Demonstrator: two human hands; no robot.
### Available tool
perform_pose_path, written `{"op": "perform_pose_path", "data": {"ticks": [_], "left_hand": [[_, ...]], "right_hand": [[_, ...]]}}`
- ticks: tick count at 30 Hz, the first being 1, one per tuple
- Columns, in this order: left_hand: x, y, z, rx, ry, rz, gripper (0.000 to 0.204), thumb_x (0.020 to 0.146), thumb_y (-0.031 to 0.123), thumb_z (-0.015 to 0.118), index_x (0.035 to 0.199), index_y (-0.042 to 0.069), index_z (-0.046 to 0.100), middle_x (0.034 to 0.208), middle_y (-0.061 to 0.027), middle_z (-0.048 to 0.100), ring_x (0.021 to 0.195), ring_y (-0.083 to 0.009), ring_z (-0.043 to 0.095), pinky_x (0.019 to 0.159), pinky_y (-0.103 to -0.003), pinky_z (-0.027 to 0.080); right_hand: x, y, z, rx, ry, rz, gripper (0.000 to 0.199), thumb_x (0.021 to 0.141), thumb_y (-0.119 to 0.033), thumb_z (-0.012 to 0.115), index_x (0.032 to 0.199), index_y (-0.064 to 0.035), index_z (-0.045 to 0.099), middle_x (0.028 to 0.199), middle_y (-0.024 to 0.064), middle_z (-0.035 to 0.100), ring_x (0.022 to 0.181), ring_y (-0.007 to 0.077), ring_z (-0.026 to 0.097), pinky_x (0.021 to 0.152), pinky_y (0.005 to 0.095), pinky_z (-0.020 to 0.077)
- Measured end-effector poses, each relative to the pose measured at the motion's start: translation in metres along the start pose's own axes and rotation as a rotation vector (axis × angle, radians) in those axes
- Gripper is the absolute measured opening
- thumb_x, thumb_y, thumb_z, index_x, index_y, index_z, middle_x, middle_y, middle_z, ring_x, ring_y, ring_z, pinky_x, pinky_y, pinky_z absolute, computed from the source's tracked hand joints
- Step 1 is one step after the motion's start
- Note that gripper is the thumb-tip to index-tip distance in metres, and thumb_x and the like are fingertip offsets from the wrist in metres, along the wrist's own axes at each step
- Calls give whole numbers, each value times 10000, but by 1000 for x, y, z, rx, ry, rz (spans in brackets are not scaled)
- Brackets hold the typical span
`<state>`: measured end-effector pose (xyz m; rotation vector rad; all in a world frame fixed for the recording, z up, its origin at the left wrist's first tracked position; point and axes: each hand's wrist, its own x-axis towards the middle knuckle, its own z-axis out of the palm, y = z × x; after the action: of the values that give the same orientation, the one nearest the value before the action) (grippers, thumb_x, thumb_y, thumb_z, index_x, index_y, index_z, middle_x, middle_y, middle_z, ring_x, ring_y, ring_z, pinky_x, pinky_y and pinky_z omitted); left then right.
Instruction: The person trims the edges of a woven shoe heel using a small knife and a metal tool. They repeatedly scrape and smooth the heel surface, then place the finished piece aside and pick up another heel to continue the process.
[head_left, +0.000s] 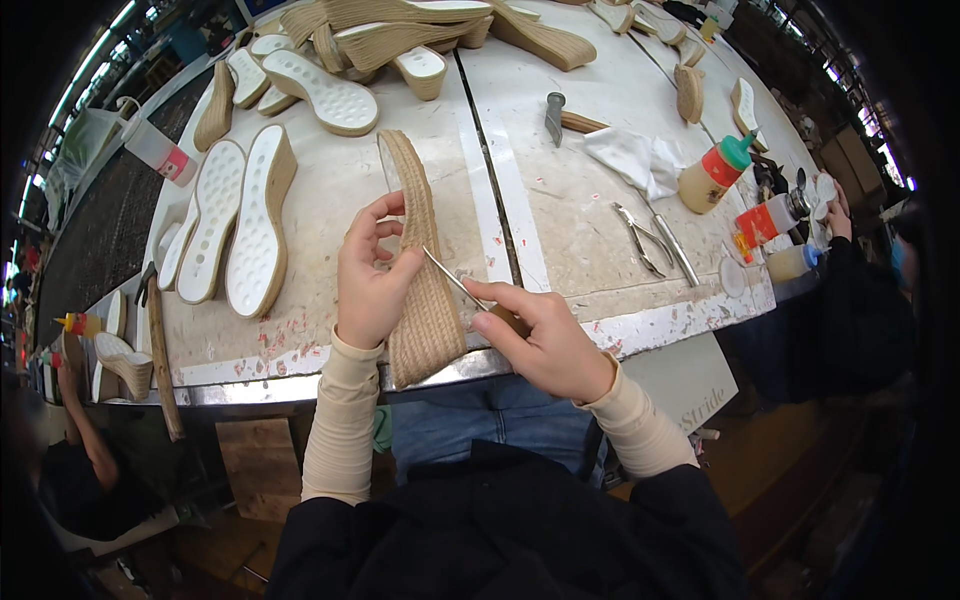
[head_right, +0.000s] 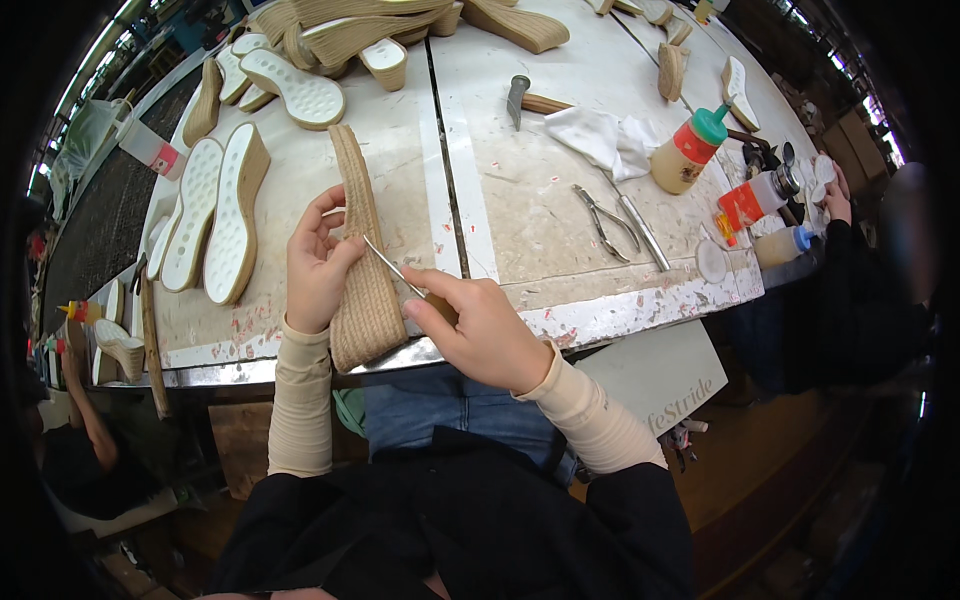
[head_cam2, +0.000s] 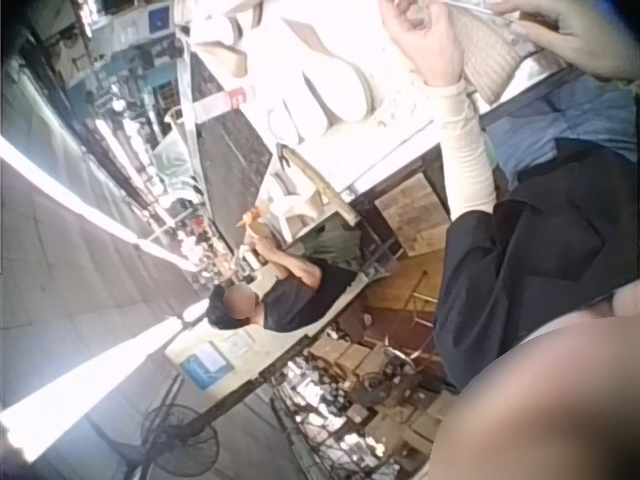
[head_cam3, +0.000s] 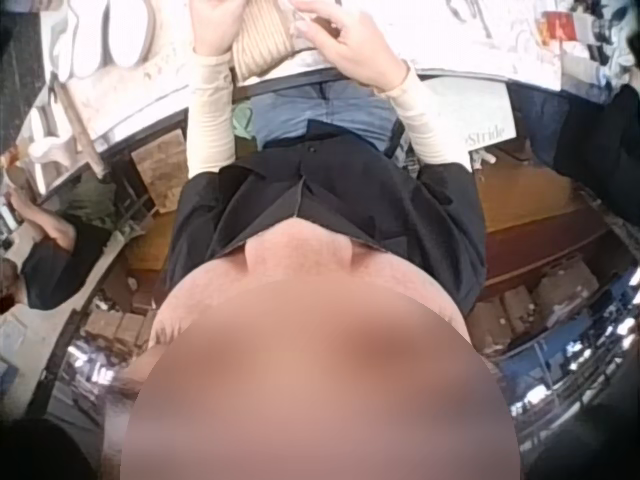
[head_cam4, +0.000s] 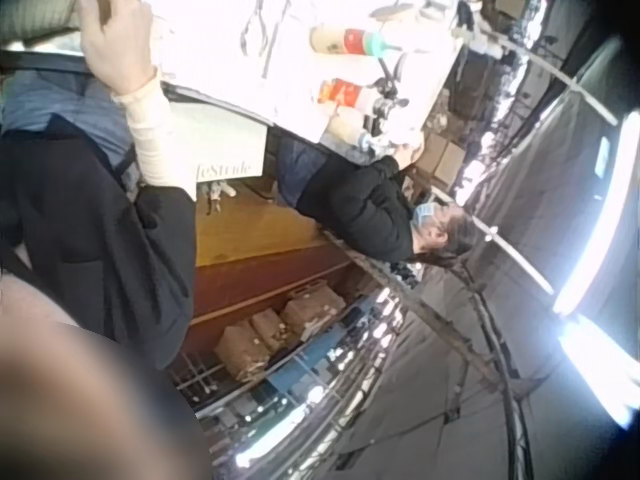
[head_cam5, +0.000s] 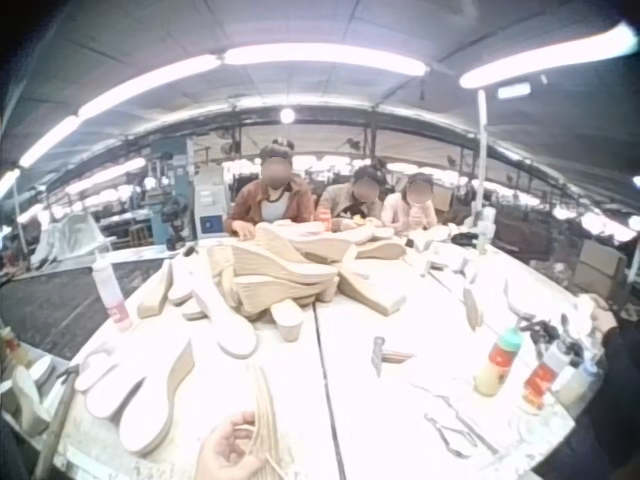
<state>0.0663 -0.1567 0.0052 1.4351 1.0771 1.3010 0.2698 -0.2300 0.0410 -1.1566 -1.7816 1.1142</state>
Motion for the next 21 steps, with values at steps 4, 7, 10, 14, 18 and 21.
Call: {"op": "perform_pose_path", "data": {"ticks": [4, 7, 10, 14, 18, 21], "left_hand": [[0, 1, 0, 6, -6, 4, 534, 753, 25, 630, 1279, 11, 539, 1174, -38, 604, 952, -103, 555, 726, -230, 400], [0, 1, 0, 5, 0, 6, 532, 750, 20, 630, 1274, 9, 541, 1160, -35, 610, 946, -97, 555, 720, -224, 398], [0, 2, -1, 11, -17, -2, 528, 773, -9, 615, 1290, -18, 506, 1137, -56, 600, 951, -103, 567, 748, -224, 437], [1, 3, -2, 63, -51, 9, 522, 821, -66, 573, 1324, -71, 435, 1107, -103, 572, 976, -125, 586, 827, -238, 512], [2, 2, 0, -37, -5, 8, 486, 775, -6, 630, 1252, -24, 541, 1141, -39, 612, 913, -83, 562, 662, -190, 423], [2, 4, 0, 48, -38, 10, 507, 825, -66, 563, 1316, -73, 437, 1100, -104, 574, 976, -123, 582, 838, -237, 506]], "right_hand": [[1, 3, 2, -2, 11, -8, 348, 946, -129, 591, 1266, 5, 595, 602, 16, 507, 539, 54, 419, 501, 249, 375], [-1, 3, 6, 74, -5, 69, 359, 965, -151, 569, 1293, -7, 577, 617, 0, 525, 505, 48, 442, 475, 230, 382], [-4, 2, 8, 212, -27, 158, 376, 987, -175, 541, 1329, -19, 544, 657, -8, 547, 479, 45, 470, 446, 208, 389], [-4, 2, 7, 509, -79, 366, 388, 1001, -180, 519, 1353, -17, 514, 706, 9, 567, 477, 48, 487, 431, 197, 394], [-5, 3, 6, 476, -77, 289, 389, 997, -179, 528, 1348, -12, 516, 709, 13, 574, 481, 49, 487, 440, 197, 391], [-8, 4, 3, 266, -6, 176, 369, 966, -164, 572, 1294, 5, 560, 693, 43, 587, 501, 77, 512, 475, 238, 412]]}}
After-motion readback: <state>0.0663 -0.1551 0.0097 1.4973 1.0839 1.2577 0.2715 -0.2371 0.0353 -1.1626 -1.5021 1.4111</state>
